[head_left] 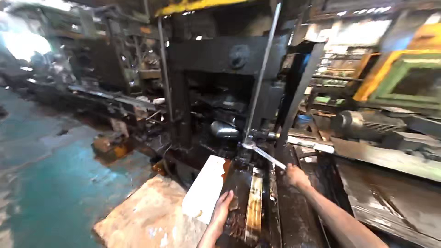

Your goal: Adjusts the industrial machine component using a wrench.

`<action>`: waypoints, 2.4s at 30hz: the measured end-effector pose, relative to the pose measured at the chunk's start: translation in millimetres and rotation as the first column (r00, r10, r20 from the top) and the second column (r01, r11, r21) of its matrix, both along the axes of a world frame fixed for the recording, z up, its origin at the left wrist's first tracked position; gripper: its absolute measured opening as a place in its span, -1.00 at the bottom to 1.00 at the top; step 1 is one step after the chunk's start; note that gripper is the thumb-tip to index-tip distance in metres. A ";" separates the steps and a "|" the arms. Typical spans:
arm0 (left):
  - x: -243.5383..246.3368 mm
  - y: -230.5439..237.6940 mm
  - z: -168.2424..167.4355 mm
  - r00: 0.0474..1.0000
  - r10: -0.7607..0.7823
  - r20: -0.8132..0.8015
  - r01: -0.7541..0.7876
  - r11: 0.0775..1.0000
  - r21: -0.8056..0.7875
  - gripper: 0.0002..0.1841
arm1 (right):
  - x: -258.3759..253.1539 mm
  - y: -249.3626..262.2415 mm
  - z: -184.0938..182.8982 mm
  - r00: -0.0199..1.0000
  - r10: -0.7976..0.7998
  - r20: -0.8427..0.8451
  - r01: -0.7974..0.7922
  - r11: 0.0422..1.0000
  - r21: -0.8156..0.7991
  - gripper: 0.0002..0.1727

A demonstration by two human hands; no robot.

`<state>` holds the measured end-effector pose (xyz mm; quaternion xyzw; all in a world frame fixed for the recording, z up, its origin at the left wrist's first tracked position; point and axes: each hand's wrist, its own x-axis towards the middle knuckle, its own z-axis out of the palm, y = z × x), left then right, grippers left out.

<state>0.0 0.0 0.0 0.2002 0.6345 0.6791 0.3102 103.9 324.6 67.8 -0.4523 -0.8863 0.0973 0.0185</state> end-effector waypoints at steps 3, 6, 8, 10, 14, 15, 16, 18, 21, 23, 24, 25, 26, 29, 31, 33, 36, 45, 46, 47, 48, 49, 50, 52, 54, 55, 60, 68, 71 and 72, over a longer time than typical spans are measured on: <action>2.5 0.3 -1.0 0.999 -0.001 0.048 0.000 1.000 0.001 -0.43 | 31.3 44.7 1.5 0.999 0.032 -0.012 -0.032 0.999 -0.013 -0.42; -1.7 -3.6 2.3 0.998 -0.047 0.035 0.049 0.998 -0.047 -0.42 | 94.5 54.9 -0.1 0.995 0.080 -0.062 -0.078 0.996 0.030 -0.53; -7.4 -4.2 7.4 0.992 -0.116 0.050 0.119 0.991 -0.064 -0.41 | 141.0 43.3 -5.0 0.978 0.151 -0.145 -0.144 0.988 0.060 -0.61; -9.8 -7.1 8.8 0.981 -0.175 0.084 0.181 0.981 -0.066 -0.40 | 176.6 17.5 -8.6 0.949 0.232 -0.213 -0.228 0.973 0.042 -0.61; -14.8 -10.3 12.3 0.971 -0.170 0.167 0.180 0.983 -0.047 -0.26 | 193.1 -41.9 -8.9 0.886 0.395 -0.244 -0.407 0.914 0.004 -0.64; -14.8 -9.2 12.5 0.971 -0.151 0.187 0.163 0.985 -0.049 -0.24 | 191.5 -49.7 -10.5 0.878 0.424 -0.222 -0.434 0.901 0.005 -0.66; -15.2 -7.4 12.5 0.969 -0.140 0.202 0.152 0.987 -0.045 -0.23 | 188.8 -54.7 -12.3 0.871 0.446 -0.205 -0.453 0.892 0.014 -0.67; -17.1 -4.6 9.8 0.969 -0.130 0.212 0.140 0.990 -0.031 -0.22 | 180.0 -57.9 -15.8 0.858 0.478 -0.187 -0.479 0.877 0.045 -0.70; -18.8 -6.8 13.0 0.965 -0.134 0.225 0.137 0.991 0.004 -0.22 | 159.8 -53.1 -13.6 0.863 0.480 -0.158 -0.479 0.877 0.044 -0.69; -16.2 -7.4 15.1 0.966 -0.123 0.229 0.121 0.992 0.020 -0.23 | 146.9 -44.0 -11.8 0.865 0.480 -0.146 -0.482 0.876 0.021 -0.69; -15.6 -7.0 15.0 0.966 -0.115 0.233 0.111 0.993 0.028 -0.24 | 141.3 -38.3 -12.1 0.858 0.493 -0.146 -0.496 0.868 0.013 -0.69; -15.3 -6.7 14.6 0.965 -0.105 0.241 0.099 0.994 0.035 -0.25 | 136.2 -32.5 -14.0 0.846 0.512 -0.149 -0.518 0.856 0.005 -0.70; -14.8 -6.8 14.7 0.963 -0.098 0.250 0.091 0.995 0.040 -0.27 | 132.1 -27.3 -16.4 0.833 0.531 -0.153 -0.538 0.843 -0.005 -0.71; -12.4 -5.9 16.3 0.959 -0.081 0.272 0.068 0.996 0.057 -0.31 | 123.5 -12.6 -20.5 0.803 0.571 -0.170 -0.583 0.812 -0.025 -0.70; -11.7 -4.2 15.4 0.960 -0.065 0.272 0.049 0.997 0.067 -0.33 | 117.0 -3.0 -19.8 0.789 0.590 -0.171 -0.602 0.798 -0.030 -0.70; -10.8 -3.5 10.1 0.963 -0.066 0.260 0.049 0.996 0.072 -0.36 | 112.7 1.5 -15.6 0.787 0.597 -0.154 -0.610 0.791 -0.052 -0.70; -8.3 -0.2 3.8 0.972 -0.030 0.233 0.021 0.999 0.042 -0.44 | 109.5 5.8 -16.5 0.795 0.597 -0.104 -0.606 0.791 -0.084 -0.69; -13.7 8.0 1.3 0.992 0.053 0.115 -0.050 0.998 -0.030 -0.59 | 139.4 -50.0 -14.7 0.894 0.445 -0.054 -0.445 0.895 0.012 -0.60; -13.1 8.8 0.4 0.992 0.048 0.114 -0.045 0.999 -0.027 -0.58 | 139.6 -52.3 -12.6 0.909 0.416 -0.040 -0.415 0.909 0.017 -0.57; -13.3 8.5 -0.3 0.994 0.047 0.102 -0.044 0.999 -0.031 -0.57 | 138.8 -54.1 -12.2 0.917 0.398 -0.032 -0.398 0.917 0.009 -0.52; -14.7 7.9 0.5 0.996 0.054 0.068 -0.051 0.997 -0.057 -0.57 | 137.0 -55.9 -12.4 0.921 0.388 -0.029 -0.389 0.921 -0.001 -0.45; -14.6 6.8 3.9 0.998 0.064 0.006 -0.063 0.991 -0.121 -0.58 | 136.0 -58.1 -12.6 0.925 0.379 -0.028 -0.379 0.925 -0.006 -0.39; -11.0 5.2 11.7 0.992 0.067 -0.103 -0.089 0.969 -0.232 -0.58 | 136.4 -60.9 -11.9 0.929 0.370 -0.020 -0.370 0.929 -0.007 -0.34; 6.2 3.8 42.5 0.906 -0.020 -0.422 -0.193 0.869 -0.456 -0.53 | 134.6 -64.8 -8.8 0.938 0.345 0.004 -0.345 0.938 0.000 -0.32; 30.1 13.9 69.0 0.771 -0.227 -0.595 -0.176 0.823 -0.541 -0.28 | 132.9 -70.4 -4.6 0.950 0.311 0.035 -0.311 0.950 -0.023 -0.32; 40.3 26.1 78.1 0.698 -0.358 -0.620 -0.099 0.809 -0.579 -0.21 | 130.6 -71.7 -2.3 0.953 0.299 0.051 -0.297 0.954 -0.034 -0.33; 78.7 101.6 70.4 0.409 -0.782 -0.469 0.029 0.525 -0.850 -0.47 | 129.0 -75.6 0.2 0.955 0.282 0.093 -0.275 0.958 -0.080 -0.27; 90.4 108.0 69.2 0.448 -0.716 -0.536 -0.115 0.549 -0.828 -0.58 | 130.4 -78.1 4.9 0.945 0.310 0.108 -0.307 0.951 -0.048 -0.35; 94.0 105.6 65.7 0.455 -0.657 -0.601 -0.157 0.605 -0.781 -0.58 | 129.0 -73.1 0.1 0.942 0.329 0.066 -0.330 0.944 -0.001 -0.35; 96.4 103.5 67.8 0.464 -0.626 -0.627 -0.166 0.633 -0.756 -0.58 | 129.0 -73.5 2.1 0.944 0.328 0.046 -0.329 0.944 0.007 -0.34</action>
